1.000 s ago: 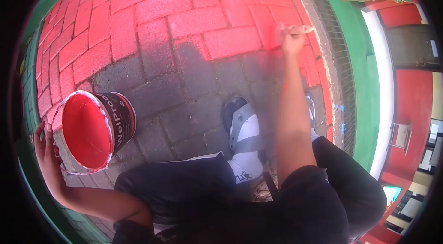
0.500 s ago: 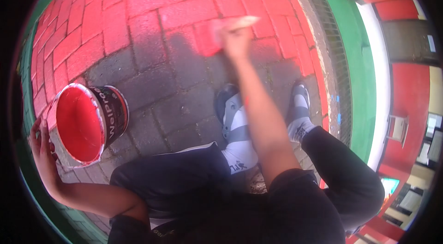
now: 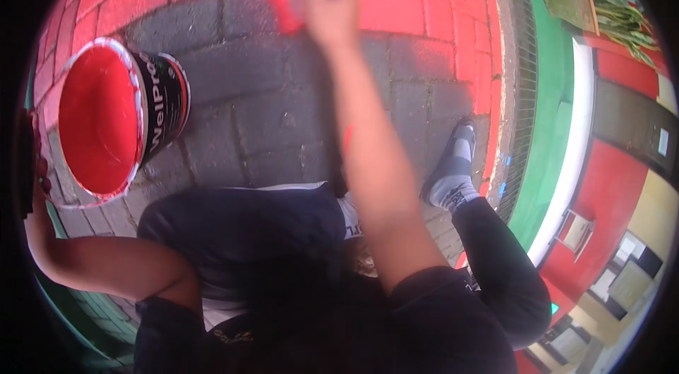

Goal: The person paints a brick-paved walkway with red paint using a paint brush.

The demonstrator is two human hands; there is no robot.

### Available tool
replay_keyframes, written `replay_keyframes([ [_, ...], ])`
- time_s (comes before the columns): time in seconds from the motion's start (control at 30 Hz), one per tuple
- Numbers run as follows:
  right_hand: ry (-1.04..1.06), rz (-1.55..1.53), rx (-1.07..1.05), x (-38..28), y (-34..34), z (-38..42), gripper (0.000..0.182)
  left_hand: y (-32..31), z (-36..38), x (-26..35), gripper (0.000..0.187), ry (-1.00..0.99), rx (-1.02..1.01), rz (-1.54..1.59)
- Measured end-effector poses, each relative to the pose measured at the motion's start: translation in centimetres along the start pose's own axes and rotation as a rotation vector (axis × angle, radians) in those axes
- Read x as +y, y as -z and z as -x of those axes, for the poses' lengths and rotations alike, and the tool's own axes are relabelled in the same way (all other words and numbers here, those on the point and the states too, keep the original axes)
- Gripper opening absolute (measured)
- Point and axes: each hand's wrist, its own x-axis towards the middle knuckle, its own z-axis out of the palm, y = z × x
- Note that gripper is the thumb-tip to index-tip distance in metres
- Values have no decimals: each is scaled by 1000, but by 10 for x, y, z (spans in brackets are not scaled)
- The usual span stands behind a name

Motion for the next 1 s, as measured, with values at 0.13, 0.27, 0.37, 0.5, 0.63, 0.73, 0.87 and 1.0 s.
replay_keyframes([
  [0.13, 172, 153, 140, 13, 76, -35, 32, -7, 28, 88, 54, 284, 116, -123],
  [0.27, 179, 416, 35, -23, 57, -39, 31, -32, 36, 112, 65, 341, 194, -295],
  [0.37, 114, 647, -411, -17, 51, 0, 30, -43, 44, 102, 69, 116, 300, -502],
  [0.5, -257, 319, -763, -45, 76, 51, 33, -49, 31, 109, 65, 250, 308, -245],
  [0.63, -189, 506, -953, -58, 73, 14, 35, -42, 28, 108, 64, 276, 330, -237],
  [0.73, -144, 537, -721, -12, 84, -72, 31, -27, 30, 90, 63, 273, 352, -215],
  [0.87, 162, 529, -441, -11, 68, -84, 26, -27, 28, 80, 62, 297, 318, -189],
  [1.0, 98, 814, -716, -16, 72, 27, 38, -26, 26, 74, 62, 310, 285, -159],
])
